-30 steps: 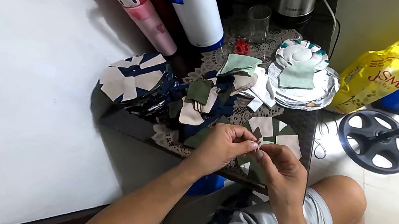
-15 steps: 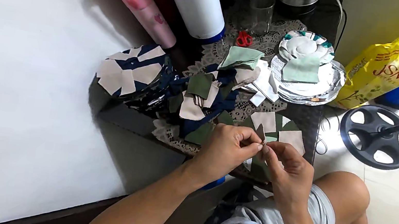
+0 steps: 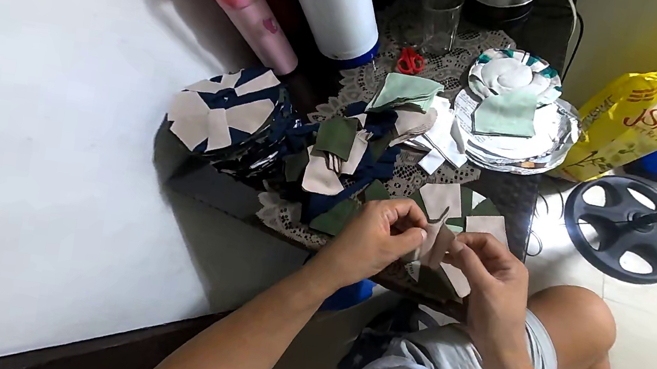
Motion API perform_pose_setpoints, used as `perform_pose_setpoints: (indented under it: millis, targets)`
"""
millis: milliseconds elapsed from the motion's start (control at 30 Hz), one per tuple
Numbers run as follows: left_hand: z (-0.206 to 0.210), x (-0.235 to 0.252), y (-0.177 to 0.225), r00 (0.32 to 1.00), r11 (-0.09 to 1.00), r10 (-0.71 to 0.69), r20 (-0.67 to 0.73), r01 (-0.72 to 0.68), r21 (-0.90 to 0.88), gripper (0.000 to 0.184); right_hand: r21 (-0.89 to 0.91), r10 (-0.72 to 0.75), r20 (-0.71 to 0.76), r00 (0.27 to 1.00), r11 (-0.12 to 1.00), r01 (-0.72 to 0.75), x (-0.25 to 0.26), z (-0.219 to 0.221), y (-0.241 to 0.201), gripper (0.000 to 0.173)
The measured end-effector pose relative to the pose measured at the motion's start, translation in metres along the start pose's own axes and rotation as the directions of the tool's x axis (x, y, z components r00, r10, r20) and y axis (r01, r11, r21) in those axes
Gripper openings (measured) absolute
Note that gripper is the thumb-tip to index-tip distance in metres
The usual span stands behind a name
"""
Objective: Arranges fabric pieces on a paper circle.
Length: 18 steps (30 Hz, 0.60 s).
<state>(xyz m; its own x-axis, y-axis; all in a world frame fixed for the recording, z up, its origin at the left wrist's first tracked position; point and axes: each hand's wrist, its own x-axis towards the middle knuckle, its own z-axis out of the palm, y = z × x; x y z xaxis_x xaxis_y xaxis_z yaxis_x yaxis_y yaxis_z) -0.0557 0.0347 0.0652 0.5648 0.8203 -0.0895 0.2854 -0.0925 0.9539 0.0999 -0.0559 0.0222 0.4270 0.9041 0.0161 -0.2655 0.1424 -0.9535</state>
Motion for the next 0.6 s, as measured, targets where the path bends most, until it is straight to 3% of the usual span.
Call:
perform_pose_setpoints:
  millis: [133, 200, 267, 333, 400, 467, 533, 600]
  targets:
    - [-0.026, 0.004, -0.006, 0.996, 0.998, -0.057, -0.071, 0.057, -0.007, 0.011, 0.201, 0.164, 0.005, 0.986, 0.966, -0.162, 0.004, -0.011, -0.007, 0.019]
    - [-0.041, 0.005, -0.015, 0.979, 0.961, -0.044, -0.199, 0.096, 0.259, 0.007, 0.259, 0.217, 0.038, 0.975, 0.941, -0.22, 0.006, -0.017, -0.008, 0.022]
    - [-0.049, 0.002, -0.023, 0.95, 0.804, 0.058, -0.308, 0.139, 0.578, 0.021, 0.318, 0.267, 0.069, 0.961, 0.907, -0.275, 0.007, -0.021, -0.008, 0.024]
    - [-0.049, -0.007, -0.029, 0.929, 0.763, 0.198, -0.313, 0.055, 0.644, 0.029, 0.333, 0.3, 0.083, 0.95, 0.89, -0.31, 0.006, -0.022, -0.012, 0.025]
    - [-0.035, -0.024, -0.027, 0.934, 0.899, 0.219, -0.282, -0.081, 0.431, 0.022, 0.236, 0.29, 0.072, 0.954, 0.925, -0.299, 0.002, -0.02, -0.016, 0.023]
    - [-0.011, -0.044, -0.019, 0.988, 0.994, 0.083, -0.133, -0.091, -0.055, 0.032, 0.059, 0.228, 0.077, 0.971, 0.971, -0.233, -0.005, -0.015, -0.019, 0.016]
    - [0.011, -0.06, -0.019, 0.995, 0.88, -0.068, 0.071, 0.093, -0.465, 0.052, -0.128, 0.179, 0.121, 0.976, 0.978, -0.163, -0.013, -0.006, -0.023, 0.009]
    - [0.024, -0.068, -0.023, 0.954, 0.651, -0.174, 0.246, 0.299, -0.698, 0.063, -0.263, 0.181, 0.19, 0.965, 0.956, -0.128, -0.019, -0.001, -0.026, 0.008]
